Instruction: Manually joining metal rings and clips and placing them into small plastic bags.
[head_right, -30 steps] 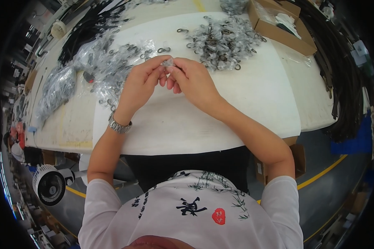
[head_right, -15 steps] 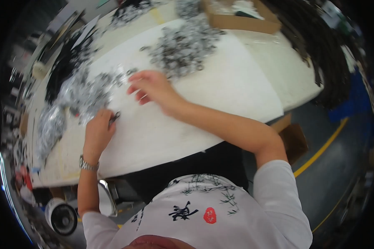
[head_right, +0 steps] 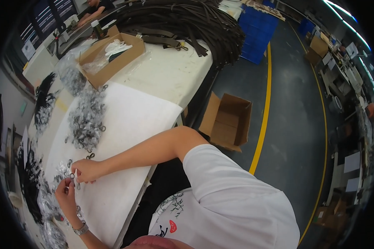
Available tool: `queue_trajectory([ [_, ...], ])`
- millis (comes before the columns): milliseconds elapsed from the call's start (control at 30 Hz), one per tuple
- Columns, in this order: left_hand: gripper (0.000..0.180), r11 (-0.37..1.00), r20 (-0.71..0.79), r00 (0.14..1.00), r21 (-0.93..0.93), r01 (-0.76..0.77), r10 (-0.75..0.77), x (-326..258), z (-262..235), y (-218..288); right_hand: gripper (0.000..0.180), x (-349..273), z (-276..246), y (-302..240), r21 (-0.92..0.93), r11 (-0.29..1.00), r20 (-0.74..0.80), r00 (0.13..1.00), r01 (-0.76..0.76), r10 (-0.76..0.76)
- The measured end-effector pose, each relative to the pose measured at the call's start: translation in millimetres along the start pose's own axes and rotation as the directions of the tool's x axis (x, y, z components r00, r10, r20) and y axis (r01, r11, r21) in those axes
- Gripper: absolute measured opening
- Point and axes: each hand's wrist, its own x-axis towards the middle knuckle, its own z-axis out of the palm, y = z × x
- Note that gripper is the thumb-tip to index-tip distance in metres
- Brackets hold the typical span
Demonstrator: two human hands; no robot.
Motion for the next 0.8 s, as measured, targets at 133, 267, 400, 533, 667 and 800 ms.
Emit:
queue_trajectory([
  [133, 0.011, 0.964, 0.155, 0.984, -0.235, 0.123, -0.088, 4, 2, 6, 0.022, -3, -8, -18, -0.028, 0.999, 0.017, 0.999, 0.033, -0.032],
  [267, 0.011, 0.887, 0.041, 0.991, -0.443, 0.131, -0.126, -14, 6, -10, 0.016, 5, 12, -10, -0.085, 0.974, -0.037, 0.977, 0.208, -0.212],
  [400, 0.024, 0.8, 0.068, 0.98, -0.569, 0.19, -0.185, -5, 20, -4, 0.016, -1, -9, -12, 0.076, 0.996, -0.088, 0.995, 0.05, -0.043],
  [533, 0.021, 0.736, 0.179, 0.978, -0.646, 0.202, -0.11, -4, 12, 13, 0.02, -5, -25, -36, 0.017, 0.999, -0.08, 0.995, -0.051, 0.052],
  [667, 0.019, 0.733, 0.046, 0.965, -0.641, 0.226, -0.258, -12, 12, 11, 0.021, -4, -18, -38, 0.03, 0.994, 0.026, 0.994, -0.107, 0.106],
  [800, 0.027, 0.629, 0.074, 0.939, -0.724, 0.282, -0.335, -14, 10, 3, 0.024, -5, -10, -43, 0.08, 0.994, 0.029, 0.997, -0.075, 0.073],
])
